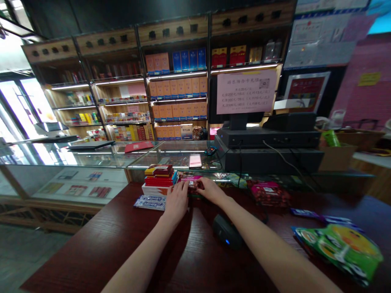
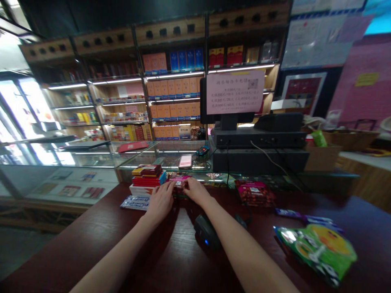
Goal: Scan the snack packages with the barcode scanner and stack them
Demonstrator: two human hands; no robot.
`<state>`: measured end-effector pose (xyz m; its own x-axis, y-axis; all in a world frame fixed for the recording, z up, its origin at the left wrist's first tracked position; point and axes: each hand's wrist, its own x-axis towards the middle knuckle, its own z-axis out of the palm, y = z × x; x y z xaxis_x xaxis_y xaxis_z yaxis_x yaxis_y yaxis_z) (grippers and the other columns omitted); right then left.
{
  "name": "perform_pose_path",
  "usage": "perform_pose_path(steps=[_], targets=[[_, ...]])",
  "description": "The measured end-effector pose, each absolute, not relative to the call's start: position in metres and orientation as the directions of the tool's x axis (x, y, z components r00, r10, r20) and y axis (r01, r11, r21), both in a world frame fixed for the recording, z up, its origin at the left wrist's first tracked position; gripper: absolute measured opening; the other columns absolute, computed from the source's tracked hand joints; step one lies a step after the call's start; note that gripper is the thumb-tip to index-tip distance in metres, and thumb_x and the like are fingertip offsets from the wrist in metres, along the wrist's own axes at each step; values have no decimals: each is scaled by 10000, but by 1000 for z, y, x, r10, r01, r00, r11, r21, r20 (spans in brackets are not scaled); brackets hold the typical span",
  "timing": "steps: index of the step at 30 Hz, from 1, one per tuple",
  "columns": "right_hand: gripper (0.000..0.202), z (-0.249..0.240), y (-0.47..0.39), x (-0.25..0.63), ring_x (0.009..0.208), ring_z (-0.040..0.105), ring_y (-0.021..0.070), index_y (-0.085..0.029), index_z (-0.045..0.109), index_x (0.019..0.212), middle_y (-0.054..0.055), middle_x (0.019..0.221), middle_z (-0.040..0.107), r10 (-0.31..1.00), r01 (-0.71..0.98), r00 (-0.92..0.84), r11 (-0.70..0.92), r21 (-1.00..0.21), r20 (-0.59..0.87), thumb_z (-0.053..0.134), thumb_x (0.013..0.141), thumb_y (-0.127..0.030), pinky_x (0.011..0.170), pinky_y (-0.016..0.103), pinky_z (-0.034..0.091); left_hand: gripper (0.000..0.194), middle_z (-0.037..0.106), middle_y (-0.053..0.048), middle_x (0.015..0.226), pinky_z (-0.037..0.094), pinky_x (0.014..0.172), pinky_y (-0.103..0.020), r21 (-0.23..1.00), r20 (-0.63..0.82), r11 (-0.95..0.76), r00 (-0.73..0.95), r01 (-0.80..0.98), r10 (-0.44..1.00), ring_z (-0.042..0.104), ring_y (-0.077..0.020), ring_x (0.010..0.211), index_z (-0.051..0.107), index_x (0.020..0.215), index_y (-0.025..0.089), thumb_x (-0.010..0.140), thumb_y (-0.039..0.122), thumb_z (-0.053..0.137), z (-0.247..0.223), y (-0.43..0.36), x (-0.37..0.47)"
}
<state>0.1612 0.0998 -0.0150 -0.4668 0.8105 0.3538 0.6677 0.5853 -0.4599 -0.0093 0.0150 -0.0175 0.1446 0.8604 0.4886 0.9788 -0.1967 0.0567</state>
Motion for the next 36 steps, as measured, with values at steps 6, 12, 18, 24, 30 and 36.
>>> perform_pose_path(steps=[6,12,18,24,30,36], targets=[[243,-13,98,159,927,617,201,-154,655,1041,74,967,665,809,669,-466,588,-455,359,686,800,-144,831,300,450,590,559,-145,1386,337,1091,-478,81,477,-207,144,975,867,513,-274,1282,440,1402,170,824,59,468,-17,15,-11],[329,-8,92,166,994,632,216,-173,644,1090,83,1049,676,789,650,-481,613,-449,382,723,772,-149,877,323,467,590,560,-137,1396,348,1085,-468,73,471,-195,139,978,871,506,-279,1286,446,1398,170,817,63,464,-16,13,-10],[354,0,85,187,1134,617,241,-186,634,1157,109,1176,681,774,638,-481,631,-442,410,703,810,-192,984,371,451,551,560,-138,1391,347,1078,-485,75,494,-212,149,974,857,501,-288,1282,477,1377,196,839,78,460,-6,8,-3],[388,4,72,220,1169,620,260,-179,625,1213,127,1239,676,777,654,-471,625,-427,418,678,829,-194,1038,412,437,515,604,-118,1320,371,1034,-475,35,519,-275,217,961,827,539,-295,1207,514,1332,217,835,92,476,1,10,15],[426,6,59,268,1224,600,254,-205,627,1235,109,1284,665,792,685,-438,600,-414,425,684,814,-184,1065,416,429,430,662,-95,1225,346,1048,-478,22,510,-361,300,932,806,561,-286,1165,580,1240,247,845,105,490,7,17,47],[435,7,52,326,1187,619,268,-221,638,1238,97,1276,672,852,772,-370,503,-387,370,692,807,-213,1040,414,447,404,683,-102,1191,351,1041,-474,25,485,-458,390,889,783,588,-289,1139,602,1216,233,845,114,497,10,31,89]])
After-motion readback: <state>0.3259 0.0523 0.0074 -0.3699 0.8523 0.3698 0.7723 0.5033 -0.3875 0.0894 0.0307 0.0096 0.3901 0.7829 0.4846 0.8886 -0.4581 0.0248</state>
